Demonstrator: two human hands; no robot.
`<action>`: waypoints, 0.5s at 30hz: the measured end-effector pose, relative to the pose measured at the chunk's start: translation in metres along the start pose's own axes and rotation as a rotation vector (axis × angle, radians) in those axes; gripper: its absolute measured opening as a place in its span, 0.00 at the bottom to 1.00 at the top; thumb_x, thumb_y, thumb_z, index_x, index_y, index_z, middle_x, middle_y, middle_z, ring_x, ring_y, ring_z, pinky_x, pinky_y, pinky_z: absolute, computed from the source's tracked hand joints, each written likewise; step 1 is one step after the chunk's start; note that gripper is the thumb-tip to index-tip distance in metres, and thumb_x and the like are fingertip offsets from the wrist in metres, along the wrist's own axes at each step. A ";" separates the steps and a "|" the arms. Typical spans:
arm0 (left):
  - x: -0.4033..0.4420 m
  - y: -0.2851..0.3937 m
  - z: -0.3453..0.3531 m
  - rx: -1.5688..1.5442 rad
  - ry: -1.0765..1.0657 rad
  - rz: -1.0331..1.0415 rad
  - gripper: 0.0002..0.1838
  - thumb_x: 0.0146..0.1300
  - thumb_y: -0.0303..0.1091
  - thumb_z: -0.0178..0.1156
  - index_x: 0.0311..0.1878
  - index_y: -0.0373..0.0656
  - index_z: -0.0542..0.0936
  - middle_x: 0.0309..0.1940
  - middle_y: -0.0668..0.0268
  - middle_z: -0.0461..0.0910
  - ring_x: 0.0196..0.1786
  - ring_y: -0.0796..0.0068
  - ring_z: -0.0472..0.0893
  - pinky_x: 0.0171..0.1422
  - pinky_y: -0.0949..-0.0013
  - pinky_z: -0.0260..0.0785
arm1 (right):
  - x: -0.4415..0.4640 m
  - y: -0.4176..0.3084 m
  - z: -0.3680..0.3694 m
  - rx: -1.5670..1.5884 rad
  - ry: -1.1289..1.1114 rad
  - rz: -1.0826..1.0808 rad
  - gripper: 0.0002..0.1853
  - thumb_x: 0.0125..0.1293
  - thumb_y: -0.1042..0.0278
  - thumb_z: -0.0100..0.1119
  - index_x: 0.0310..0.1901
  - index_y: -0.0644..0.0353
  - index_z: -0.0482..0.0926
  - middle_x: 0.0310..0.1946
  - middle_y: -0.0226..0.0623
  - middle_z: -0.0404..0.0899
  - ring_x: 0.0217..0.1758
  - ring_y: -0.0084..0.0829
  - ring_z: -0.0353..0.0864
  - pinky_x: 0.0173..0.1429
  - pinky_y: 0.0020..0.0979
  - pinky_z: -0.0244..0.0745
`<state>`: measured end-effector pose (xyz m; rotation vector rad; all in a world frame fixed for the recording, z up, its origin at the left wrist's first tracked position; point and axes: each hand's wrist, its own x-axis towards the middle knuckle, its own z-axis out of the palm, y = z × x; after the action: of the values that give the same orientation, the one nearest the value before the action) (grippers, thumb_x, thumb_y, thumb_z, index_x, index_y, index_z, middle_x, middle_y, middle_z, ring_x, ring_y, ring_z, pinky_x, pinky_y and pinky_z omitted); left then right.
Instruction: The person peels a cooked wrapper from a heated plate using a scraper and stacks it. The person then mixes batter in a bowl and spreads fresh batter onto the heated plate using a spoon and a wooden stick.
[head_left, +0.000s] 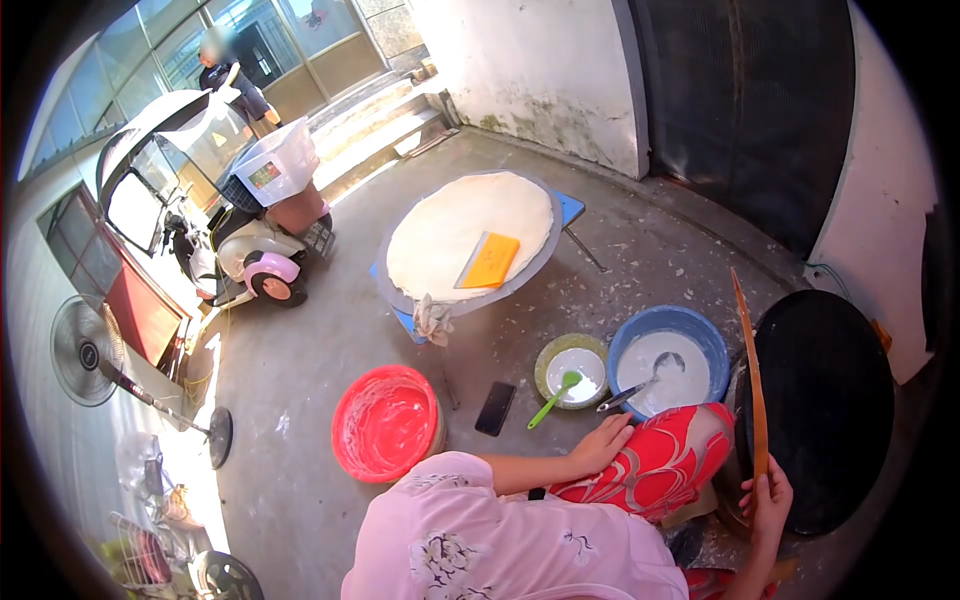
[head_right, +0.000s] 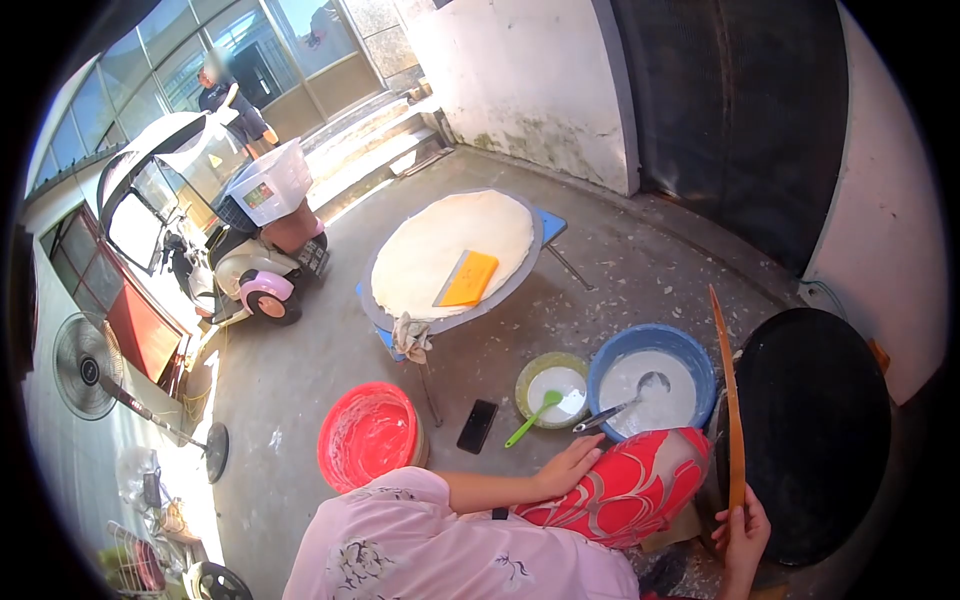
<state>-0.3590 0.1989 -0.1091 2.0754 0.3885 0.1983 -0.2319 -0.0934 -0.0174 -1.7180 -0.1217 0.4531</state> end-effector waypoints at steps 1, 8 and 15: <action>0.000 0.000 0.000 0.000 0.000 -0.001 0.25 0.67 0.46 0.37 0.61 0.38 0.60 0.57 0.53 0.61 0.58 0.54 0.65 0.60 0.65 0.58 | 0.000 0.000 0.000 0.002 -0.002 -0.003 0.19 0.66 0.72 0.44 0.58 0.62 0.65 0.24 0.32 0.77 0.14 0.15 0.68 0.16 0.14 0.60; 0.001 0.000 0.000 -0.014 0.000 -0.010 0.25 0.67 0.46 0.37 0.61 0.39 0.60 0.57 0.54 0.61 0.58 0.54 0.66 0.60 0.65 0.58 | 0.000 -0.002 0.002 -0.012 0.013 0.025 0.19 0.66 0.72 0.43 0.58 0.62 0.65 0.24 0.32 0.76 0.14 0.15 0.68 0.16 0.15 0.59; 0.000 -0.001 0.001 -0.022 0.003 -0.009 0.25 0.67 0.46 0.38 0.61 0.39 0.60 0.56 0.54 0.62 0.57 0.54 0.66 0.59 0.65 0.59 | 0.000 -0.001 0.000 -0.002 -0.020 0.012 0.19 0.65 0.72 0.43 0.58 0.62 0.65 0.24 0.32 0.76 0.14 0.15 0.68 0.16 0.15 0.59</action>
<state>-0.3585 0.1987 -0.1103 2.0512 0.3959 0.1993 -0.2320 -0.0931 -0.0168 -1.7175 -0.1260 0.4795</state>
